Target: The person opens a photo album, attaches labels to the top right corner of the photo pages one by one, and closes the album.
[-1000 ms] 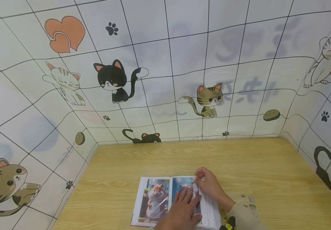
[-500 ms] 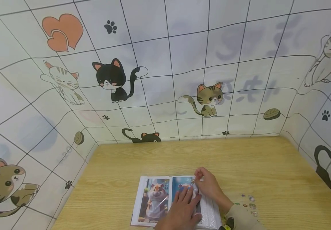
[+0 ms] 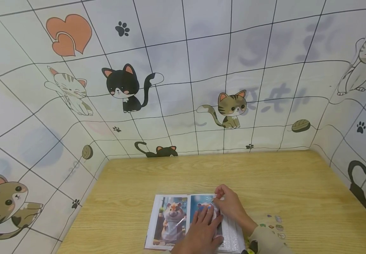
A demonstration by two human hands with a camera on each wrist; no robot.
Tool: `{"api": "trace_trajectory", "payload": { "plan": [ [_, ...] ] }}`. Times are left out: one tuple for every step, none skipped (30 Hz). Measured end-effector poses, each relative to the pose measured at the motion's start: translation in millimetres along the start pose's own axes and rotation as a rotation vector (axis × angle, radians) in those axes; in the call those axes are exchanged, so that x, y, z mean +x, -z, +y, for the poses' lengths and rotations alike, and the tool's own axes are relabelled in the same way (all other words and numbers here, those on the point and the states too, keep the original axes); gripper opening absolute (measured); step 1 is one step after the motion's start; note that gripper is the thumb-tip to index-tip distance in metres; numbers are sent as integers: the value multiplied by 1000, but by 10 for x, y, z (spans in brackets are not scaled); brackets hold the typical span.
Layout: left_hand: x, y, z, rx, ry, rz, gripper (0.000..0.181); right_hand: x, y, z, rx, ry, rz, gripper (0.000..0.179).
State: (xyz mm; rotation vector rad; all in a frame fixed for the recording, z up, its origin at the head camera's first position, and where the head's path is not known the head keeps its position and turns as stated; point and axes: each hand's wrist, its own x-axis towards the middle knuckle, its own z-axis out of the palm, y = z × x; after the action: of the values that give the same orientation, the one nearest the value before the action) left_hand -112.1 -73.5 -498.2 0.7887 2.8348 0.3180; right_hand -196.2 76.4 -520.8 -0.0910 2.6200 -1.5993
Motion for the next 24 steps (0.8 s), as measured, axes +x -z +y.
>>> {"api": "trace_trajectory", "payload": {
  "plan": [
    [-1, 1, 1, 2, 0, 0, 59, -2, 0, -5, 4, 1, -5, 21],
    [-1, 0, 3, 5, 1, 0, 59, -1, 1, -9, 8, -4, -8, 22],
    [0, -2, 4, 5, 3, 0, 59, 1, 1, -10, 11, -9, -11, 22],
    [1, -6, 4, 7, 5, 0, 59, 3, 2, -12, 14, -14, -12, 22],
    [3, -8, 6, 11, 8, 0, 59, 6, 1, -11, 16, -19, -12, 22],
    [4, -9, 8, 14, 10, 1, 59, 9, 1, -12, 17, -23, -12, 22],
    [5, -11, 9, 16, 12, 2, 59, 12, 0, -11, 16, -26, -12, 22],
    [7, -13, 10, 17, 14, 3, 59, 16, -1, -11, 14, -34, -9, 22],
    [8, -14, 11, 22, 16, 6, 59, 19, -2, -11, 6, -36, -7, 22],
    [8, -15, 14, 27, 17, 9, 59, 20, -3, -11, -5, -38, -4, 22],
    [7, -15, 16, 30, 17, 12, 59, 23, -6, -7, -17, -39, -1, 22],
    [7, -15, 17, 32, 17, 15, 59, 25, -6, -9, -29, -38, 5, 22],
    [6, -15, 18, 34, 16, 15, 59, 28, -8, -8, -41, -36, 12, 22],
    [5, -15, 19, 36, 15, 16, 59, 30, -8, -7, -53, -32, 19, 22],
    [4, -15, 19, 36, 14, 17, 59, 32, -9, -5, -59, -28, 24, 22],
    [4, -16, 20, 36, 13, 20, 59, 34, -10, -4, -61, -22, 30, 22],
    [4, -18, 20, 37, 12, 22, 59, 37, -13, -1, -65, -10, 37, 22],
    [4, -21, 20, 36, 11, 24, 58, 40, -14, -1, -67, -5, 42, 22],
    [4, -24, 20, 35, 11, 26, 58, 42, -16, 2, -66, 0, 46, 23],
    [4, -26, 20, 37, 10, 28, 58, 43, -17, 2, -66, 3, 48, 23],
    [5, -29, 21, 41, 11, 30, 58, 43, -19, 1, -64, 5, 49, 23],
    [6, -32, 22, 44, 12, 32, 58, 46, -21, 5, -66, 6, 49, 24],
    [7, -35, 22, 45, 13, 30, 58, 46, -21, 6, -68, 8, 49, 24],
    [8, -36, 22, 44, 14, 28, 58, 46, -19, 9, -66, 6, 47, 24]
  ]
}}
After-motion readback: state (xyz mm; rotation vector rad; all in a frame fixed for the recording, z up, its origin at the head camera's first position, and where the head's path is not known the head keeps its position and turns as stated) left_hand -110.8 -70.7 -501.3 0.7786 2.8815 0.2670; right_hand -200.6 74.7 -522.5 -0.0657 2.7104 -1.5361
